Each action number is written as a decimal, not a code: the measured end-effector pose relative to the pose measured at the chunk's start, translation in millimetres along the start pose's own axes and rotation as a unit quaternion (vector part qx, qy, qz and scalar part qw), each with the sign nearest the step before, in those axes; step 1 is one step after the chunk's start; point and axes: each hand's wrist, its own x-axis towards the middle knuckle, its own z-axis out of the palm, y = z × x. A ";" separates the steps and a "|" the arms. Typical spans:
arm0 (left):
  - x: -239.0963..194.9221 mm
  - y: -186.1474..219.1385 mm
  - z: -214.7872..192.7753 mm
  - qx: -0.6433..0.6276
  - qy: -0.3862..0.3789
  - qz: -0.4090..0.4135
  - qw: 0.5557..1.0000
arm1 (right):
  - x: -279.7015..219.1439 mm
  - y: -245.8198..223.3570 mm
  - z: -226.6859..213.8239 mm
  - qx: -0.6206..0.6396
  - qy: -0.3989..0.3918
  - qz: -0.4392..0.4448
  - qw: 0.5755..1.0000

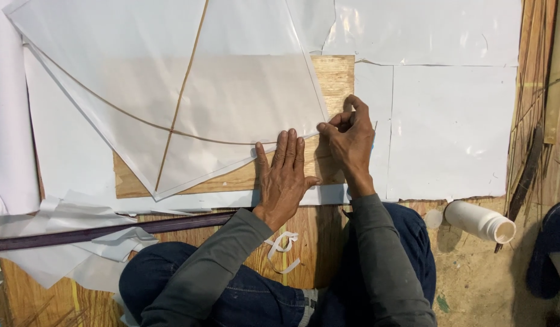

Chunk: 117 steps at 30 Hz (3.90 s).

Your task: The person applies glue to the edges of a white kite frame and presses the material to secure it. They smooth the surface and trim excess material with a utility knife.

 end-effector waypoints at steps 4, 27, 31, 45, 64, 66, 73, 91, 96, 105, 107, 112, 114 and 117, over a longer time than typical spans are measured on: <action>1.2 0.5 -4.6 0.004 0.003 -0.003 1.000 | -8.1 -4.0 4.6 -0.046 0.025 -0.041 0.998; -29.7 -94.7 -30.5 -0.066 0.094 -0.085 0.990 | -10.4 -3.9 7.5 -0.100 -0.013 -0.087 0.991; -26.2 -96.3 -32.4 -0.117 0.089 -0.124 0.981 | -8.9 -1.2 9.2 -0.110 -0.011 -0.086 0.990; -16.4 -91.3 -44.6 -0.063 0.082 -0.131 0.986 | -13.4 2.7 11.7 -0.123 0.004 -0.098 0.988; -9.0 -101.5 -57.1 0.008 -0.041 0.091 0.995 | -13.3 -2.3 9.8 -0.110 -0.007 -0.088 0.990; -12.5 -102.7 -60.6 0.022 -0.047 0.086 0.995 | -13.5 -1.8 10.1 -0.115 -0.003 -0.094 0.989; -41.5 -126.2 -58.3 0.069 -0.084 0.067 0.992 | -14.9 3.1 10.8 -0.126 -0.002 -0.103 0.987; -37.0 -105.0 -55.0 0.039 -0.012 0.090 0.995 | -28.5 17.4 31.1 -0.225 0.039 -0.188 0.955; -35.2 -106.6 -53.9 0.033 -0.029 0.083 0.996 | -18.5 2.5 10.5 -0.122 0.010 -0.104 0.987; -35.4 -107.4 -56.9 0.030 -0.025 0.086 0.996 | 2.4 10.3 -4.3 0.023 0.011 0.004 1.000; -34.8 -106.2 -59.3 0.032 -0.024 0.086 0.996 | -0.2 7.5 -4.2 0.026 0.024 0.003 0.999; -35.0 -109.2 -52.0 0.029 -0.021 0.085 0.996 | -7.3 -5.6 -2.7 0.036 0.020 -0.017 0.999; -34.7 -109.2 -50.3 0.020 -0.012 0.087 0.996 | -10.4 -8.6 -0.5 0.037 0.012 -0.027 0.999; -34.4 -110.1 -51.5 0.013 -0.014 0.086 0.996 | -11.9 4.7 15.6 -0.194 0.026 -0.091 0.976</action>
